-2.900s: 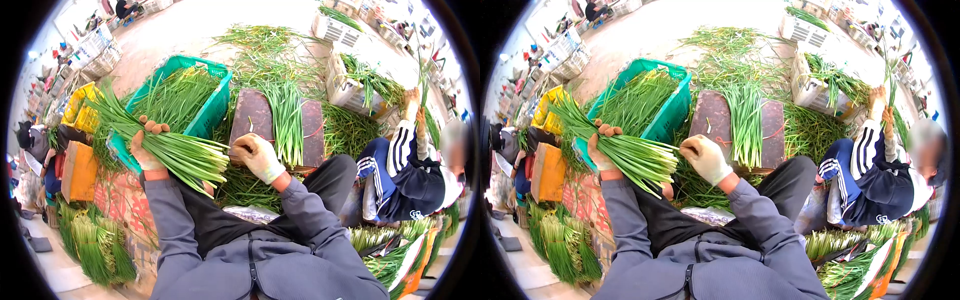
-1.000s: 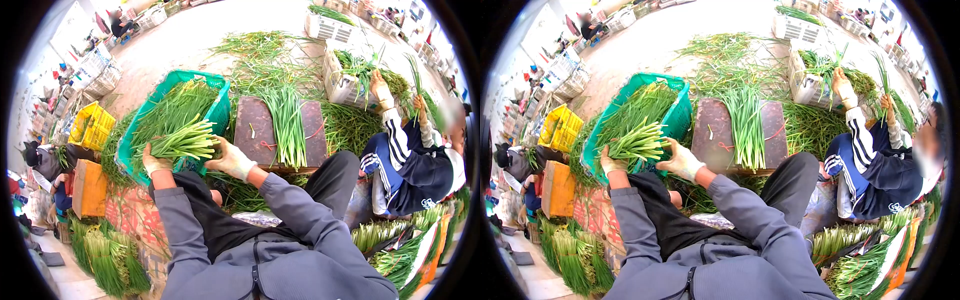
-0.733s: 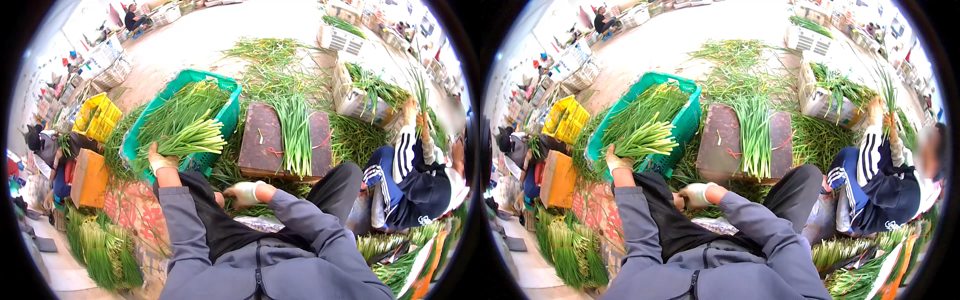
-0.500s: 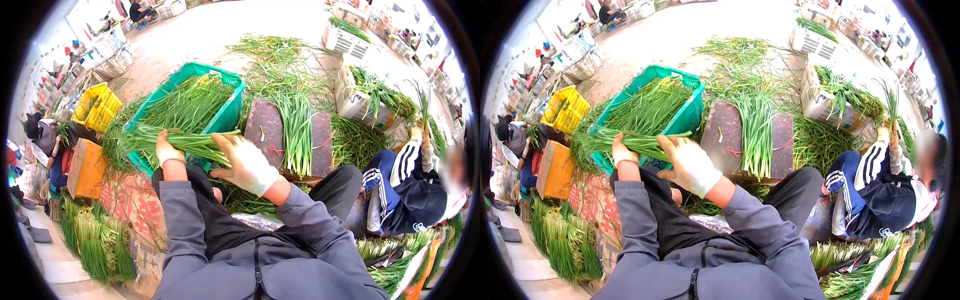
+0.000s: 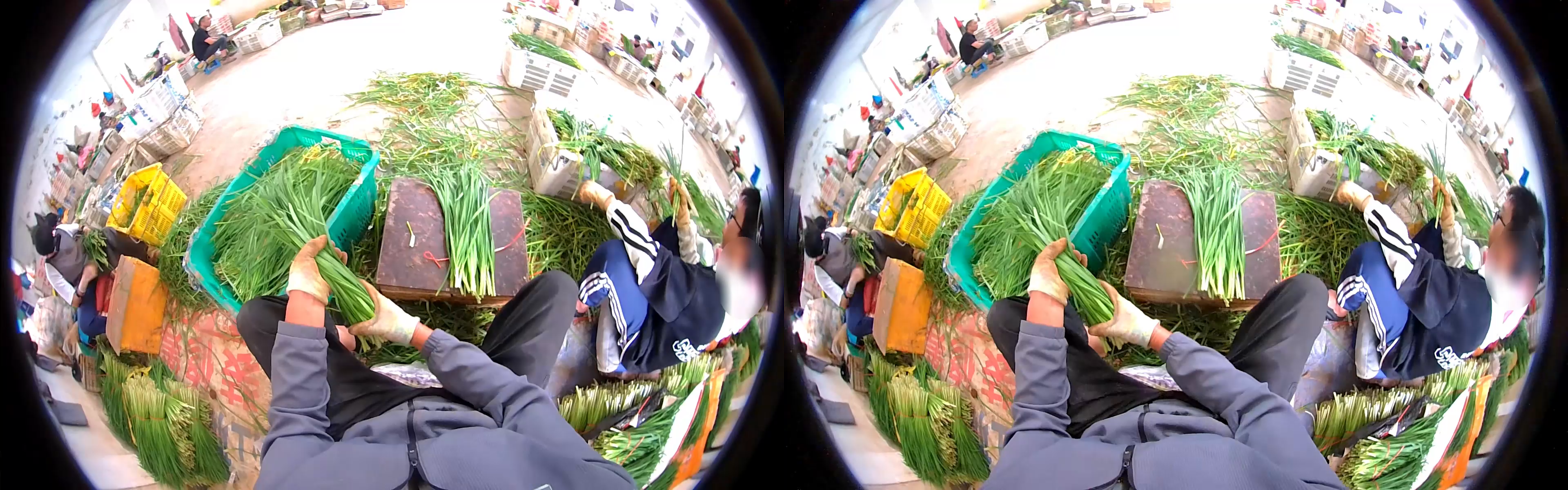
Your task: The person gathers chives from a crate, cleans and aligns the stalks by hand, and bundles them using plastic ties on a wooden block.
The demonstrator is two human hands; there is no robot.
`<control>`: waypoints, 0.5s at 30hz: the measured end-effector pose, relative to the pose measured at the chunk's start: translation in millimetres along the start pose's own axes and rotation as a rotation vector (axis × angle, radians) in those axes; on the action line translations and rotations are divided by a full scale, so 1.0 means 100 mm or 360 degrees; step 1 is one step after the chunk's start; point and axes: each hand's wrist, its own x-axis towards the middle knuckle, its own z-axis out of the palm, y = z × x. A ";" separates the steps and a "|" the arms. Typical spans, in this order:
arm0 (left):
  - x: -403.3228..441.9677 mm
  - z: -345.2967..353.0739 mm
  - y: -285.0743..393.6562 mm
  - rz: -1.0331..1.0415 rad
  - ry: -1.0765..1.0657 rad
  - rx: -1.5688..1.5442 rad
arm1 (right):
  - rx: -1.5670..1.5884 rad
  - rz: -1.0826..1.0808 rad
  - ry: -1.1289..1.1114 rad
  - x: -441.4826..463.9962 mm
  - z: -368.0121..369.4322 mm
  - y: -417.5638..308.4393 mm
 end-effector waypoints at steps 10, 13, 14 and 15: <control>0.19 -0.39 0.45 0.0392 -0.0053 -0.0015 | 0.0247 0.0584 -0.0120 0.99 -0.17 -0.52; 0.14 -0.66 -0.34 0.0289 0.0310 -0.0359 | -0.0144 0.0848 -0.0124 1.31 -0.39 0.05; 0.11 -0.75 -0.56 0.0025 0.0430 -0.0277 | 0.0076 0.0840 -0.0086 1.23 -0.38 0.08; 0.06 -0.83 -0.79 -0.0260 0.0564 -0.0213 | 0.0059 0.0875 -0.0097 1.18 -0.40 0.07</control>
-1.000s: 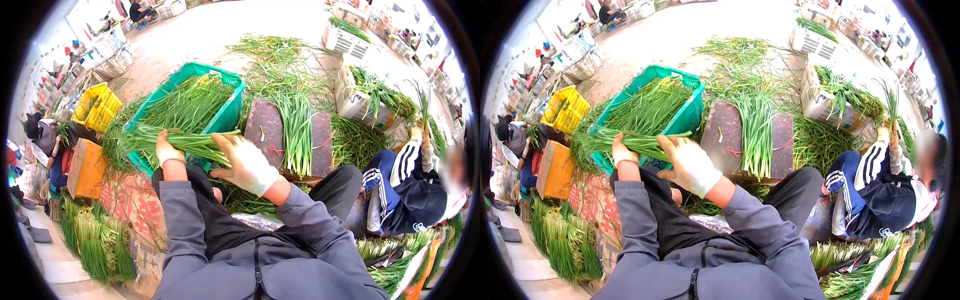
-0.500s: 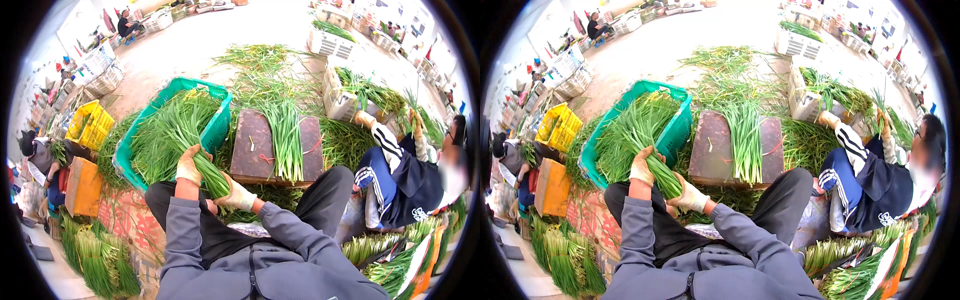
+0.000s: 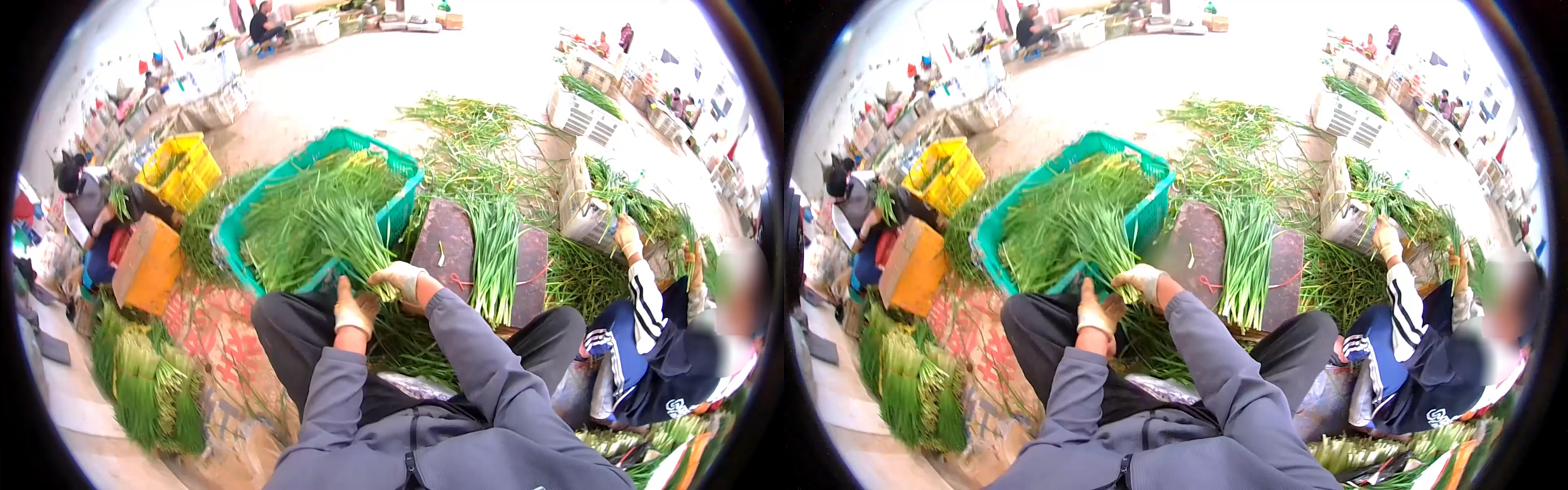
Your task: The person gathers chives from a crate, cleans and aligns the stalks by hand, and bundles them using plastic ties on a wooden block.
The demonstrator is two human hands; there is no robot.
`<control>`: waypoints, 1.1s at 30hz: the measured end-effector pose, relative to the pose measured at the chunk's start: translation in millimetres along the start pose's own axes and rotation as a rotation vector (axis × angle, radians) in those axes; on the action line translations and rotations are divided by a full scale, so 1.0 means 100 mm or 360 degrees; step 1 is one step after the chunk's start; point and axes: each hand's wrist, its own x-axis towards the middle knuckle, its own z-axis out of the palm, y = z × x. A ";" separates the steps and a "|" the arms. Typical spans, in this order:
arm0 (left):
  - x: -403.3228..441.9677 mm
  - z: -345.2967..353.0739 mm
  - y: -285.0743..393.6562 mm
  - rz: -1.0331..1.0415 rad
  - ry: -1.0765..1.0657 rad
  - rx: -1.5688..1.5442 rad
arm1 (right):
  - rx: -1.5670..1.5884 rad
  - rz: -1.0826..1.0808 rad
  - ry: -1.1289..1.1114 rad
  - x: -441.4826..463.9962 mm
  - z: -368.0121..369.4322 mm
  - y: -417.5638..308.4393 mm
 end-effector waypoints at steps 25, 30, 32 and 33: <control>0.16 -0.15 -0.46 -0.0126 -0.0904 -0.0056 | -0.1742 -0.0242 0.0033 -0.79 0.05 -0.37; 0.01 -0.06 -0.44 0.0002 -0.0847 -0.0007 | -0.1635 -0.0298 0.0530 -0.61 0.17 -0.34; -0.01 -0.04 -0.43 0.0024 -0.0844 -0.0024 | -0.1707 -0.0464 0.0534 -0.39 0.04 -0.17; 0.01 -0.07 -0.43 0.0024 -0.0766 0.0071 | -0.1594 -0.0965 0.0586 -0.34 -0.09 -0.16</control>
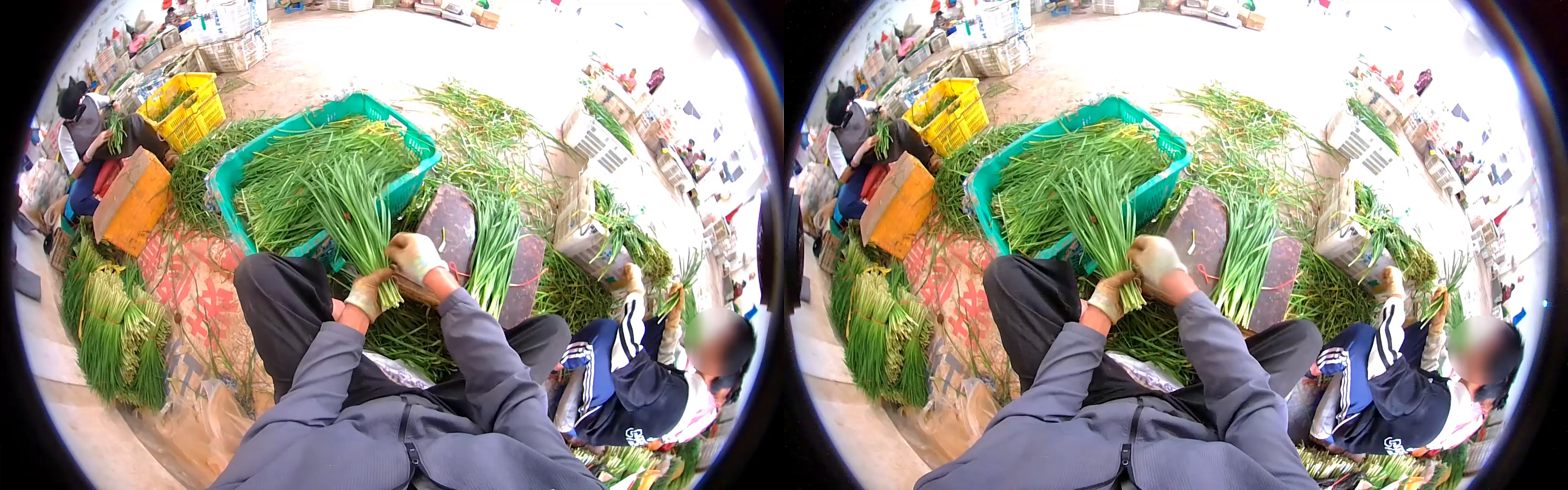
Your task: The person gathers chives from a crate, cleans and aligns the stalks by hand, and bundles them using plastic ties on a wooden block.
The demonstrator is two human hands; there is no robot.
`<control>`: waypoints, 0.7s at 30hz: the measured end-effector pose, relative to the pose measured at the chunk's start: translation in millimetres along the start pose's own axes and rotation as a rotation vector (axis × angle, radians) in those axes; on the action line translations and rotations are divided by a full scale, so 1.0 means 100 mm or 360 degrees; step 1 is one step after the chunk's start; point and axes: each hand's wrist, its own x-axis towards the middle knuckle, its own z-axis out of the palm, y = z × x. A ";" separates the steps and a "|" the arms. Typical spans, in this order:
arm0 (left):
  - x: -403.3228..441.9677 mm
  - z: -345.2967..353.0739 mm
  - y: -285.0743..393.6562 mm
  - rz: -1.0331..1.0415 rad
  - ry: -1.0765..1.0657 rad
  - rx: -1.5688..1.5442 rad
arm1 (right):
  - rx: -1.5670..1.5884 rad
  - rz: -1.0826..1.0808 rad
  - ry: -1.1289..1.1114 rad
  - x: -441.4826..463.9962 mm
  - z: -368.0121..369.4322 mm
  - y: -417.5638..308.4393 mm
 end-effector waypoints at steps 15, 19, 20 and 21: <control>0.08 -0.14 -0.23 0.0548 -0.0134 0.0551 | -0.0242 -0.0033 -0.0301 0.74 -0.05 -0.66; 0.16 -0.21 -0.24 0.0564 -0.0106 0.0766 | -0.0430 0.0112 -0.0475 0.93 -0.03 -0.55; 0.20 -0.24 -0.25 0.0553 -0.0084 0.0865 | -0.0489 0.0162 -0.0533 0.96 -0.03 -0.50; 0.19 -0.23 -0.26 0.0547 -0.0094 0.0869 | -0.0490 0.0172 -0.0526 0.97 -0.07 -0.48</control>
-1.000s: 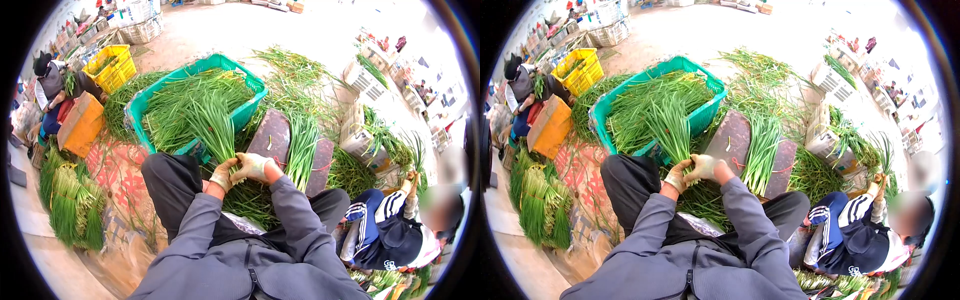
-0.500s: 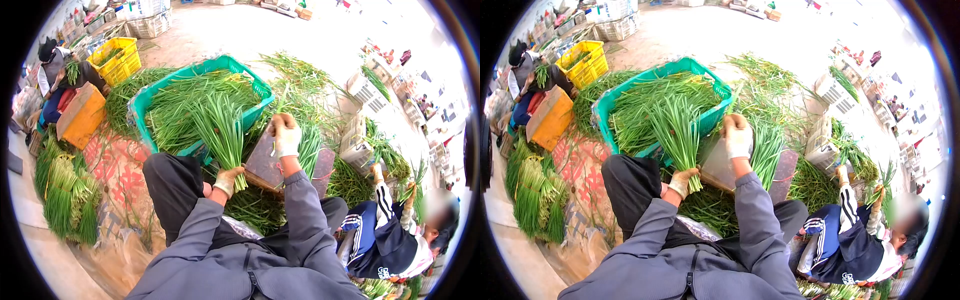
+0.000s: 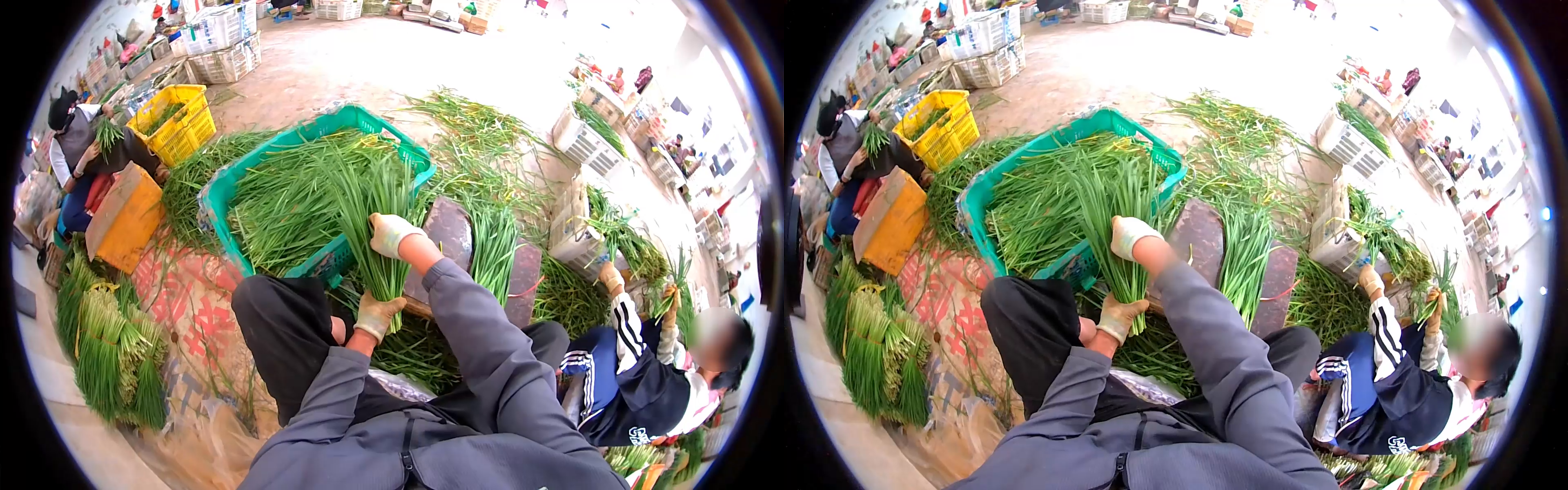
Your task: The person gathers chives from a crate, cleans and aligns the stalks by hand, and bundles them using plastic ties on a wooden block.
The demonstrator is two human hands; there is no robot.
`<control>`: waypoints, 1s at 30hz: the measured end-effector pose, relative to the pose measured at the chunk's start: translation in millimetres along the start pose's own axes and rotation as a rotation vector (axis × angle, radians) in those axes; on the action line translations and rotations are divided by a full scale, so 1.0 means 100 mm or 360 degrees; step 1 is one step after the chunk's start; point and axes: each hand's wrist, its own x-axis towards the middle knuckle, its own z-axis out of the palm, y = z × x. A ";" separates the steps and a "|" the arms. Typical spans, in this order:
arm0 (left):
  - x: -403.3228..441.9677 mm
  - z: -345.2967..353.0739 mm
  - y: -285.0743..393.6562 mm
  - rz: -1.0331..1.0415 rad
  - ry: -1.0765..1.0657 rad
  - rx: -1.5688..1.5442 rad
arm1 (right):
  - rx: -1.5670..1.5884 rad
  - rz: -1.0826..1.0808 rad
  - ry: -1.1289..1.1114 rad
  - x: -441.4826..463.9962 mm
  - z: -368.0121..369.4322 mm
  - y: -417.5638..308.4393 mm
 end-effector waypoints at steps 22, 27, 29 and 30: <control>-0.03 0.07 0.03 0.0155 0.0097 -0.0015 | -0.0574 0.0387 0.1459 -0.57 -1.38 0.94; -0.01 0.07 0.01 0.0094 0.0075 0.0252 | -0.0017 -0.0530 0.0438 -0.80 -0.53 0.14; -0.04 0.08 -0.01 0.0129 0.0063 0.0228 | -0.0178 -0.0347 0.0237 -0.78 -0.31 -0.05; -0.06 0.09 -0.02 0.0170 0.0061 0.0188 | -0.0256 -0.0317 0.0187 -0.74 -0.23 -0.06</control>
